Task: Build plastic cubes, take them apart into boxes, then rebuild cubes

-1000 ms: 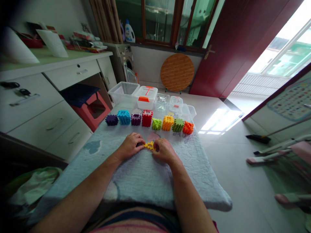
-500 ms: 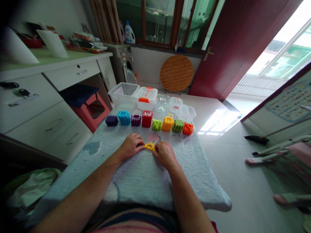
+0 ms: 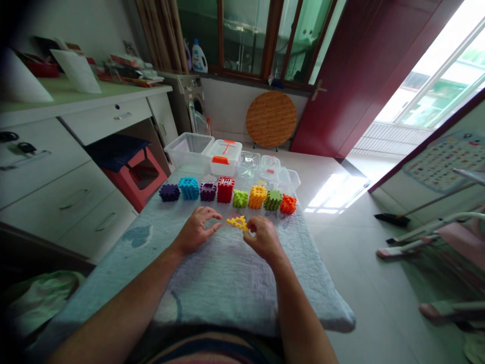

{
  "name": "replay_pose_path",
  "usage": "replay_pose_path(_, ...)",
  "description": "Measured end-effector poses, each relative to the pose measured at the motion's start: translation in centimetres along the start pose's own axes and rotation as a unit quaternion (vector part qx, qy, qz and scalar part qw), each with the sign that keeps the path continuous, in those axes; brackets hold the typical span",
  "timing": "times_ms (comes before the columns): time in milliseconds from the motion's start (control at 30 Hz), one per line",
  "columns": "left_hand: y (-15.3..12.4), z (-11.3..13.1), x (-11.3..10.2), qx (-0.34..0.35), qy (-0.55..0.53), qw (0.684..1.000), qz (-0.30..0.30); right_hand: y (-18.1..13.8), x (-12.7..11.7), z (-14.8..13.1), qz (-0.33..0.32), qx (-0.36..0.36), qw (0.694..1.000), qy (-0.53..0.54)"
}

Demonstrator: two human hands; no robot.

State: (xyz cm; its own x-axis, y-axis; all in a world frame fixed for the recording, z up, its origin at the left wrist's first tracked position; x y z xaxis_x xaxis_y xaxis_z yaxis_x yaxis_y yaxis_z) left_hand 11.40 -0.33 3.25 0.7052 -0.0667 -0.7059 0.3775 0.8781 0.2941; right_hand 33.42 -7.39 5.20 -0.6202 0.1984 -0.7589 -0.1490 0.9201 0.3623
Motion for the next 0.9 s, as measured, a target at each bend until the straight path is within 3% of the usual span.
replay_pose_path(267,0.1,-0.2,0.0,-0.004,0.011,0.999,0.034,4.6,-4.9,2.2,0.146,0.106,0.981,-0.077)
replay_pose_path(400,0.1,-0.4,0.1,-0.009,0.019,0.999,0.036,6.5,-5.0,3.2,0.146,0.160,0.971,-0.105)
replay_pose_path(633,0.3,-0.4,0.0,-0.012,0.020,0.999,0.037,7.4,-4.1,3.5,0.110,0.186,0.962,-0.168)
replay_pose_path(900,0.3,-0.5,-0.3,-0.019,0.022,0.998,0.053,7.0,-3.6,4.0,0.145,0.150,0.965,-0.161)
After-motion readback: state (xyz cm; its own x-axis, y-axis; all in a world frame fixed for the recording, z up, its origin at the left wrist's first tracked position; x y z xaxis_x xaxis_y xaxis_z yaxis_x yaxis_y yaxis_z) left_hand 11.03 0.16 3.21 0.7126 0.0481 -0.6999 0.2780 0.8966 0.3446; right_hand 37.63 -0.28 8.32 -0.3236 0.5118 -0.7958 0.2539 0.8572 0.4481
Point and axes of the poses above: each hand's wrist, its own y-axis towards the middle knuckle, its own x-axis out of the palm, z = x × y, the point moved 1 cm from there along y, towards the middle knuckle, and after that the axes turned 10 degrees about -x, right-handed, at the moved point
